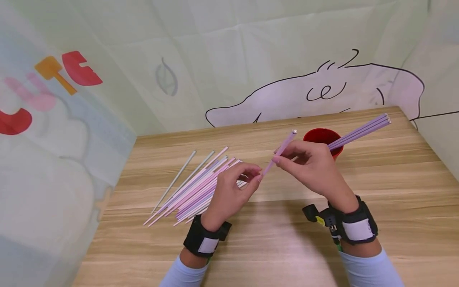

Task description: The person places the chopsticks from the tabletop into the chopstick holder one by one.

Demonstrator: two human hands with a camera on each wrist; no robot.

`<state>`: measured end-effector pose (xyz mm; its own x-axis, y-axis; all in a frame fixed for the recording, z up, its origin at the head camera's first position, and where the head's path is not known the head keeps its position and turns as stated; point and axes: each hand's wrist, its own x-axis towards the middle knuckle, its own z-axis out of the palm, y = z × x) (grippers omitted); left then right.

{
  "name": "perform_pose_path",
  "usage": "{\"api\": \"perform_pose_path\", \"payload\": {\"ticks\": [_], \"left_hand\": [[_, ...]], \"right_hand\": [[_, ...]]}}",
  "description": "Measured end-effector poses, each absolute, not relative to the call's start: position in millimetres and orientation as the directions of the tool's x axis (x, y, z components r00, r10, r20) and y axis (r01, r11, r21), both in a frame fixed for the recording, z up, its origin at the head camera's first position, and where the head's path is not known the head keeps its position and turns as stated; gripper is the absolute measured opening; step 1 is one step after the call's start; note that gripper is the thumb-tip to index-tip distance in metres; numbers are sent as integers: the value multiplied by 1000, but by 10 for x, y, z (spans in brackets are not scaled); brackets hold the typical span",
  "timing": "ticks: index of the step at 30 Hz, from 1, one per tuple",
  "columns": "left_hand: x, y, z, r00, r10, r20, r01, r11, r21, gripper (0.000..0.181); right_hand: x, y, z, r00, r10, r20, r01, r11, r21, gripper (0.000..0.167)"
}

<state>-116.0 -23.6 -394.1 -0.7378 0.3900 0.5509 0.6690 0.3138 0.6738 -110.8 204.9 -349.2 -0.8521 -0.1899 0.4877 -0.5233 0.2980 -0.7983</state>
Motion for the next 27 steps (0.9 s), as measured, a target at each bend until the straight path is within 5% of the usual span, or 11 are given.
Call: {"api": "perform_pose_path", "payload": {"ticks": [12,17,21,27], "left_hand": [[-1242,-360,-3976,-756,356,549,655,391,647,15],[-1288,-410,-4005,-771,335,541,633,488,600,13],[-1304,-438,-4020,-798,331,503,592,589,550,13],[-1319,-476,-4078,-842,361,401,520,743,421,10]], "right_hand": [[-1068,2274,-3381,-867,45,496,-456,331,-826,14],[-1058,2373,-3342,-853,141,502,-465,233,-854,15],[-1042,2446,-3324,-832,236,503,-474,172,-864,17],[-1016,2513,-3285,-739,307,600,-517,313,-796,19]]}}
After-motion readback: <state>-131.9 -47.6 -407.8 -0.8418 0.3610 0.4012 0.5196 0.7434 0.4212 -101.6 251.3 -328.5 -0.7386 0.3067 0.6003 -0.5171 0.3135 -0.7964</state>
